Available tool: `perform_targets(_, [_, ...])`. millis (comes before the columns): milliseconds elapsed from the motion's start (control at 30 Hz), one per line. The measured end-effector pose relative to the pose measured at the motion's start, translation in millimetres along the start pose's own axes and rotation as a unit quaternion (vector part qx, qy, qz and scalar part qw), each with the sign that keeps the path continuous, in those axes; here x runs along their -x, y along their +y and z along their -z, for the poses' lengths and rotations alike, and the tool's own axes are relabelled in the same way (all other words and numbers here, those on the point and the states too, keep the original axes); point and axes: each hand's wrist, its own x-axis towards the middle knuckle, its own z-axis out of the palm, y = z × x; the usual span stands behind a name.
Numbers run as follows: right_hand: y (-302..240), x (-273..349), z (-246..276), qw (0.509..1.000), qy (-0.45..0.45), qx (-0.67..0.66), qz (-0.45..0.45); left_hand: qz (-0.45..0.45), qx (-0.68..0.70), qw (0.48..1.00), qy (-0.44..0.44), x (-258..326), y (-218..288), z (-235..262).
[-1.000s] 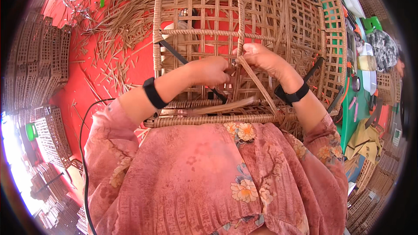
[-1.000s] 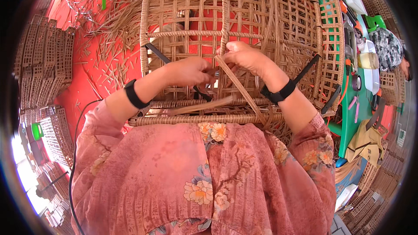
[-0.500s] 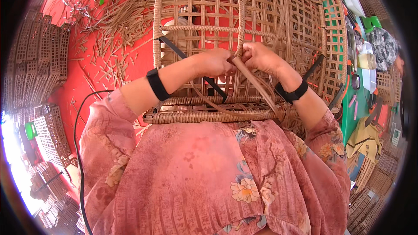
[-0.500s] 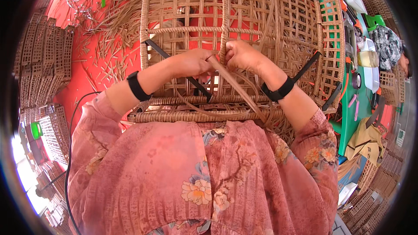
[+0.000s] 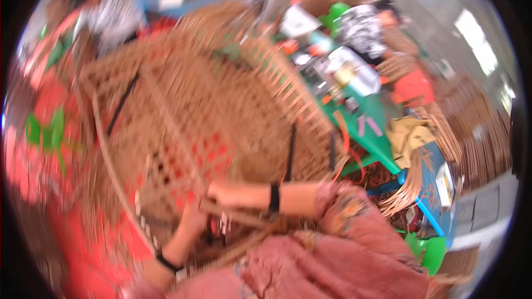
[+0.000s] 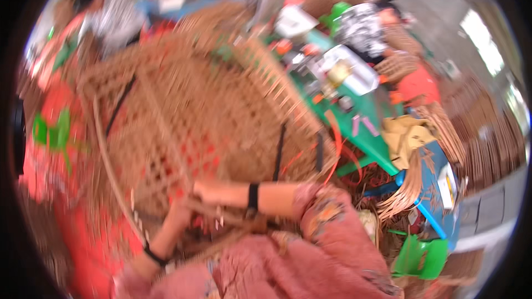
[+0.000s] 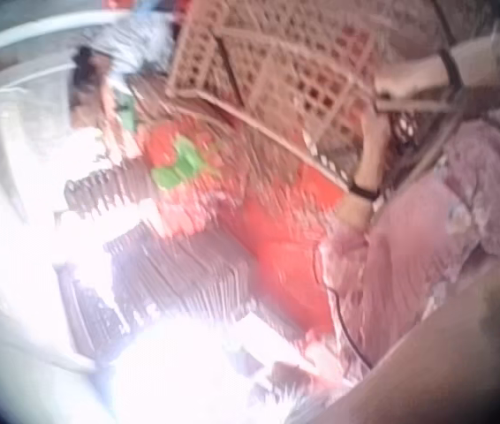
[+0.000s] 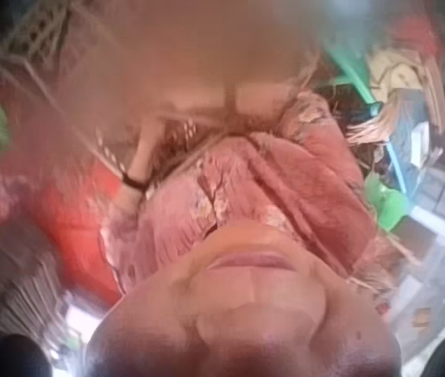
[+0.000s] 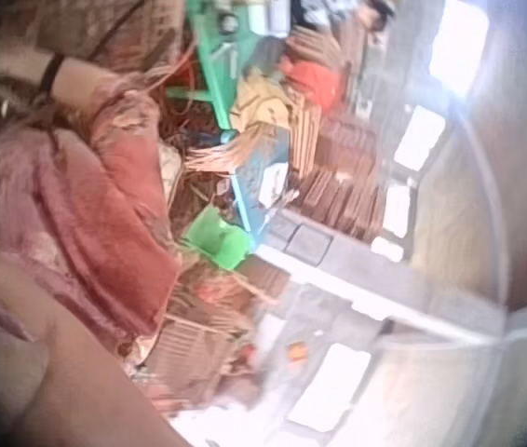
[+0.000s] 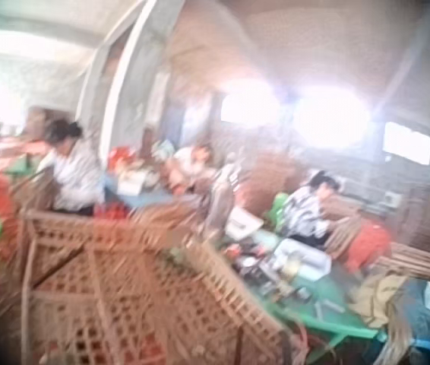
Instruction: Weaving bamboo or wicker strips onto a furniture frame in a workshop environment.
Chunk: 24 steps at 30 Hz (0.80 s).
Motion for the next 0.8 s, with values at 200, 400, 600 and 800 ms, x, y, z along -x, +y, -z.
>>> perform_targets(200, [-33,-17,9,0.987,-0.076,0.014,-0.138,0.085,-0.148,0.985,-0.007,20,34,27])
perform_targets(400, [14,-10,-9,0.882,-0.149,-0.341,-0.289,0.096,-0.094,0.991,0.007,22,35,19])
perform_targets(600, [-28,-10,16,0.910,-0.171,-0.275,-0.259,0.179,0.059,0.974,-0.125,28,51,31])
perform_targets(800, [-23,-21,26,0.917,-0.158,-0.223,-0.290,0.093,-0.151,0.954,-0.240,49,76,36])
